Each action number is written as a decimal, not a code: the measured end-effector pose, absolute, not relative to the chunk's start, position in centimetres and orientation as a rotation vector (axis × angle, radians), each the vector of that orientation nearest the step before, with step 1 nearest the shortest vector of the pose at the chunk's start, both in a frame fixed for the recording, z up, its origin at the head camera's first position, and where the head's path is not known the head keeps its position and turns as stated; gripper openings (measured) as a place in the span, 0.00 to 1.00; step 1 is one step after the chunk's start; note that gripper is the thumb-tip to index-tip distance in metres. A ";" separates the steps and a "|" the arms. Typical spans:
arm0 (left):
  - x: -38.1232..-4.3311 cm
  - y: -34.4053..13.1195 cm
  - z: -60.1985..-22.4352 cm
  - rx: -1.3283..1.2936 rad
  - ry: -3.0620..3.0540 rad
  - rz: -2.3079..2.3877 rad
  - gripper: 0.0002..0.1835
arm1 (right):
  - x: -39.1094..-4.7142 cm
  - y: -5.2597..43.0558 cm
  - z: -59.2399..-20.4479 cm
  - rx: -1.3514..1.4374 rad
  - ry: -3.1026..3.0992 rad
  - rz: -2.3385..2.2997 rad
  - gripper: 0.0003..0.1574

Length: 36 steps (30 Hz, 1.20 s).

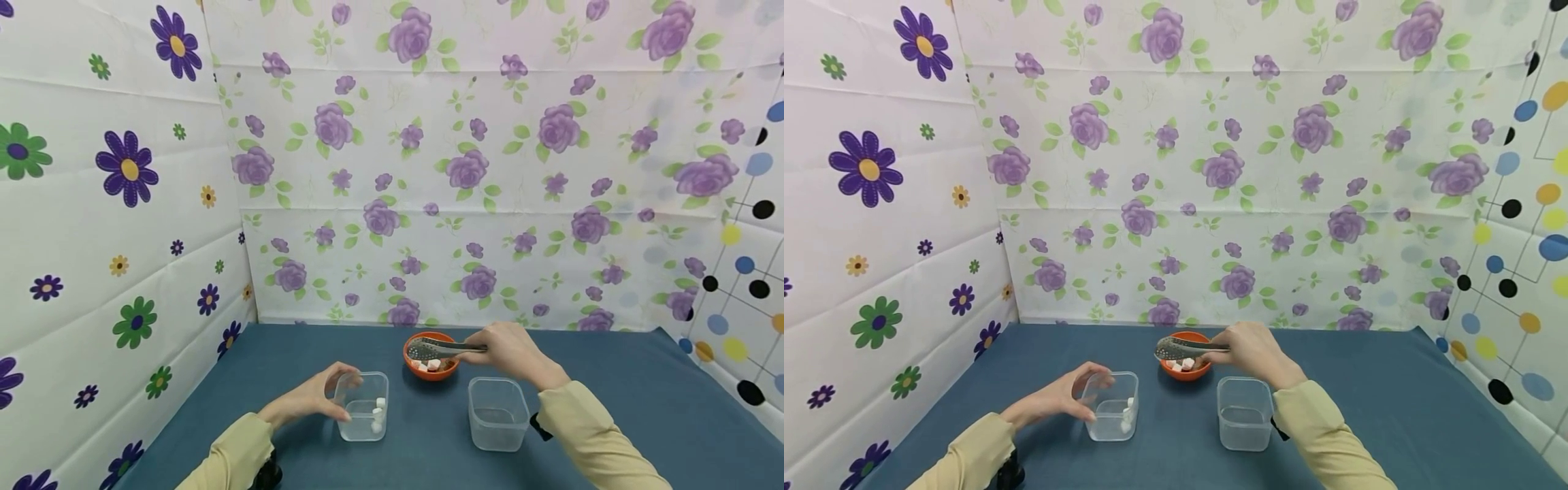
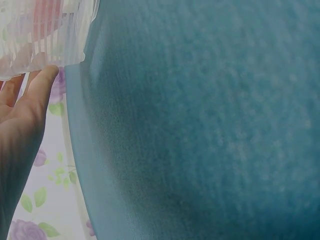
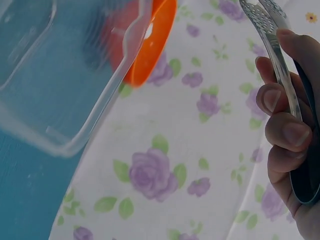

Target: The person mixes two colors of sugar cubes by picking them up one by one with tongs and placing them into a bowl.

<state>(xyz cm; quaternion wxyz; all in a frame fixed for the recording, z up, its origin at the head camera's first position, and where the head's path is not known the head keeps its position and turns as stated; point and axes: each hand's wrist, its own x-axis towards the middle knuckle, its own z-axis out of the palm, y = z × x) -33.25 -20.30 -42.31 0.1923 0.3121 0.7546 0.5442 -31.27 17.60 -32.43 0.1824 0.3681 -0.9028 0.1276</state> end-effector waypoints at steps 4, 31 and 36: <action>-33.3 -20.3 -42.3 0.888 2.113 1.527 0.34 | -31.6 18.6 -32.5 0.988 -2.537 0.330 0.17; -33.4 -20.2 -42.4 0.887 2.127 1.522 0.34 | -36.8 19.3 -32.9 0.937 -2.604 0.120 0.10; -33.4 -20.3 -42.4 0.886 2.124 1.527 0.34 | -36.8 18.9 -32.7 0.943 -2.626 0.109 0.12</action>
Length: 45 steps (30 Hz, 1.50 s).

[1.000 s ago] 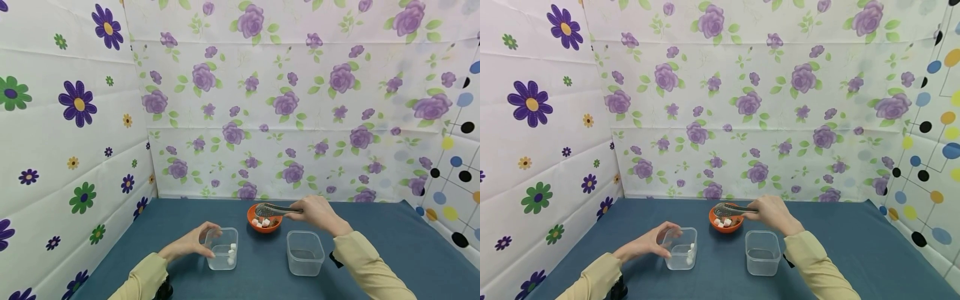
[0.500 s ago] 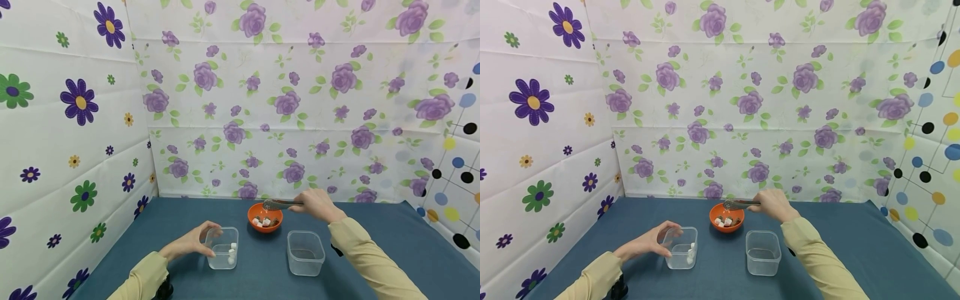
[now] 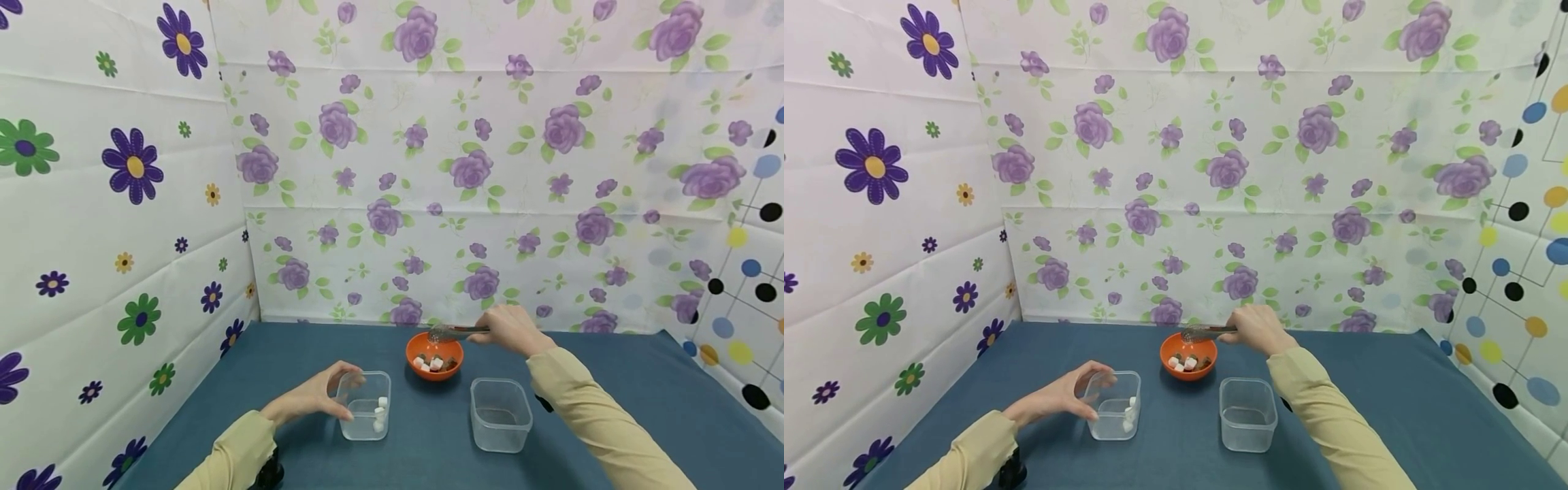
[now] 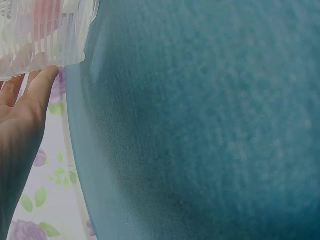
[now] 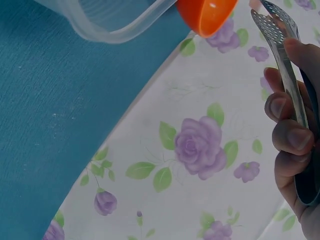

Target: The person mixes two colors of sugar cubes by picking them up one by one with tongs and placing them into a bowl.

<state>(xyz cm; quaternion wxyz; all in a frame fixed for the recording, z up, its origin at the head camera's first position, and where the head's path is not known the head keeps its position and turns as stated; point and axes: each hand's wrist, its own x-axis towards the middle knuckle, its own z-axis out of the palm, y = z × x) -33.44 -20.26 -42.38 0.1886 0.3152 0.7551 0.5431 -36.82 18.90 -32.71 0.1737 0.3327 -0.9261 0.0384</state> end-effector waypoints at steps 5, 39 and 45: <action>-33.5 -20.3 -42.3 0.890 2.125 1.526 0.34 | -36.7 18.8 -32.7 0.945 -2.632 0.105 0.11; -33.3 -20.3 -42.2 0.882 2.129 1.514 0.34 | -33.5 14.7 -29.8 1.111 -2.545 -0.050 0.17; -33.4 -20.3 -42.3 0.888 2.115 1.525 0.34 | -32.6 12.9 -29.1 1.241 -2.498 -0.037 0.22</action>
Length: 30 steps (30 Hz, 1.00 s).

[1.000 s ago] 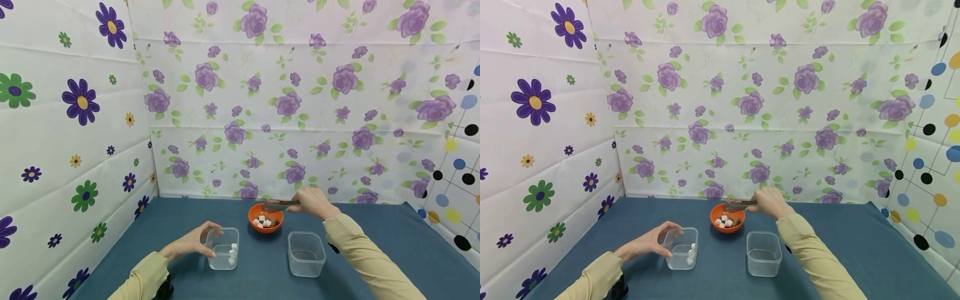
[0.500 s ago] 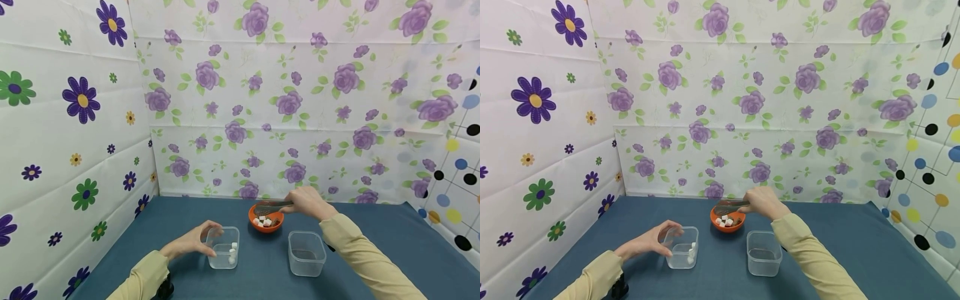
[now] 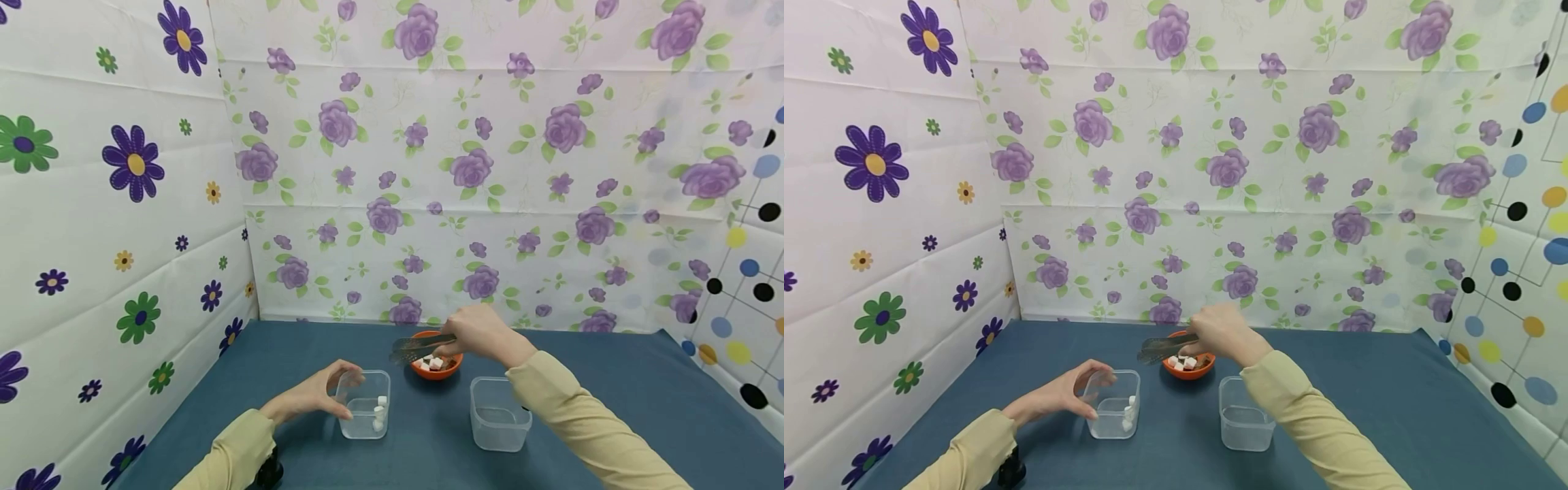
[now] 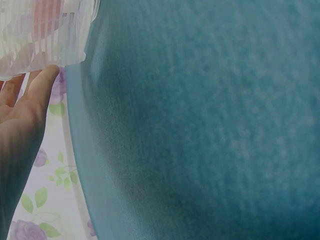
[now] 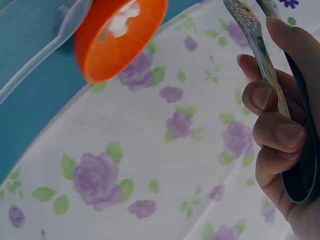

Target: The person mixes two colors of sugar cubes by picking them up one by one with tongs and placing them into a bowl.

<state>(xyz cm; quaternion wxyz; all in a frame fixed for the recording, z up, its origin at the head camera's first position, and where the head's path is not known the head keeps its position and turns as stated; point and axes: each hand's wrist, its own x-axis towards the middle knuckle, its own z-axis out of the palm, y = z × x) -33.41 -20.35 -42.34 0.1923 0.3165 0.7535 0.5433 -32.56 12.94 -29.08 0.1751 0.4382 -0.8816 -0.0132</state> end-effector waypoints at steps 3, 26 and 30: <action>-33.4 -20.3 -42.4 0.882 2.119 1.526 0.34 | -32.2 12.2 -29.0 1.284 -2.479 -0.047 0.23; -33.5 -20.3 -42.3 0.887 2.127 1.521 0.33 | -30.1 5.7 -30.1 1.266 -2.420 -0.461 0.25; -33.5 -20.4 -42.3 0.918 2.118 1.515 0.34 | -29.8 4.7 -30.1 1.239 -2.418 -0.557 0.27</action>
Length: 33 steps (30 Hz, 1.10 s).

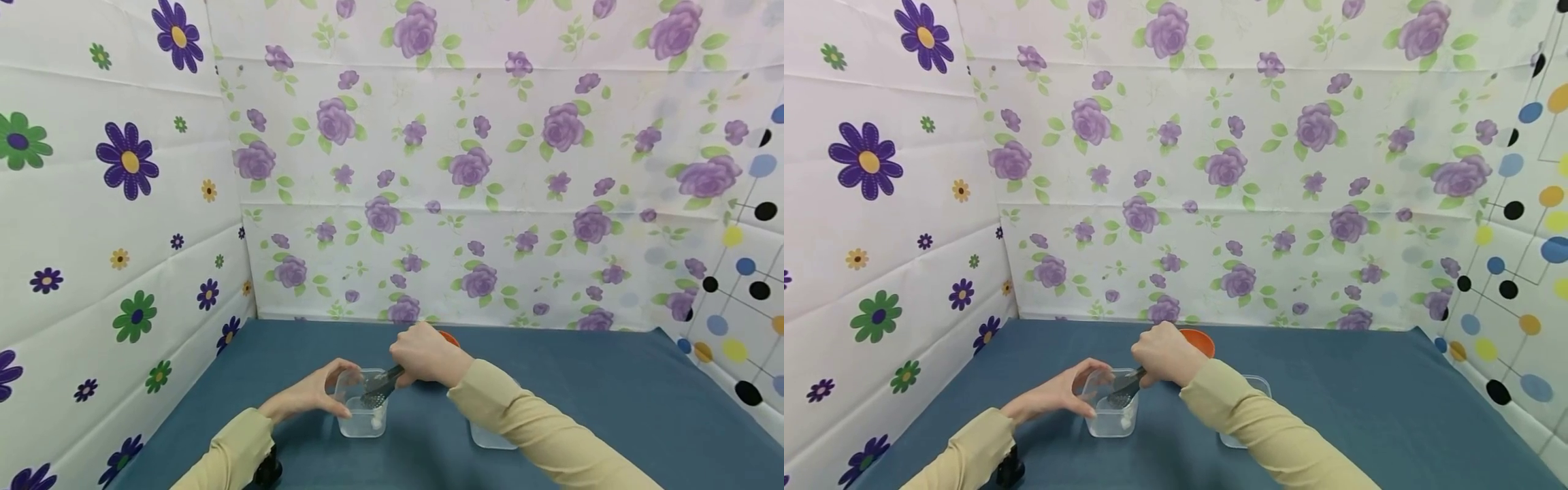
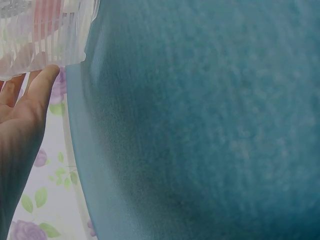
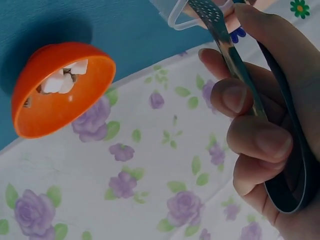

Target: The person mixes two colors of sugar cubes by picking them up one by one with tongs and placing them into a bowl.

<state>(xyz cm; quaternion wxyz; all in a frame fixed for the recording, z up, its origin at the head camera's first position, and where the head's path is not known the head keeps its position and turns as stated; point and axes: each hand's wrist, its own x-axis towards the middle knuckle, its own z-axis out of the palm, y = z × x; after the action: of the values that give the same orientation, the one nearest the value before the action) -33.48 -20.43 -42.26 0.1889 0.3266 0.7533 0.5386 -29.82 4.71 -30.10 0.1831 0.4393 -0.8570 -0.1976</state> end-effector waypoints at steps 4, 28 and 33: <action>-33.5 -20.4 -42.2 0.912 2.121 1.509 0.34 | -29.6 3.6 -30.2 1.193 -2.428 -0.657 0.25; -33.4 -20.4 -42.1 0.771 2.176 1.507 0.36 | -27.0 -1.9 -30.4 0.944 -2.471 -1.235 0.10; -33.3 -20.4 -42.2 0.774 2.156 1.514 0.35 | -26.7 -1.6 -30.4 0.963 -2.457 -1.203 0.08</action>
<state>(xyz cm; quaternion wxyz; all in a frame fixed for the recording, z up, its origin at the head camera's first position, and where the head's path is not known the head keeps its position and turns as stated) -33.31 -20.43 -42.20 0.1967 0.2763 0.7698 0.5407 -26.75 -1.65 -30.41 0.1204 0.3297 -0.8409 -0.4119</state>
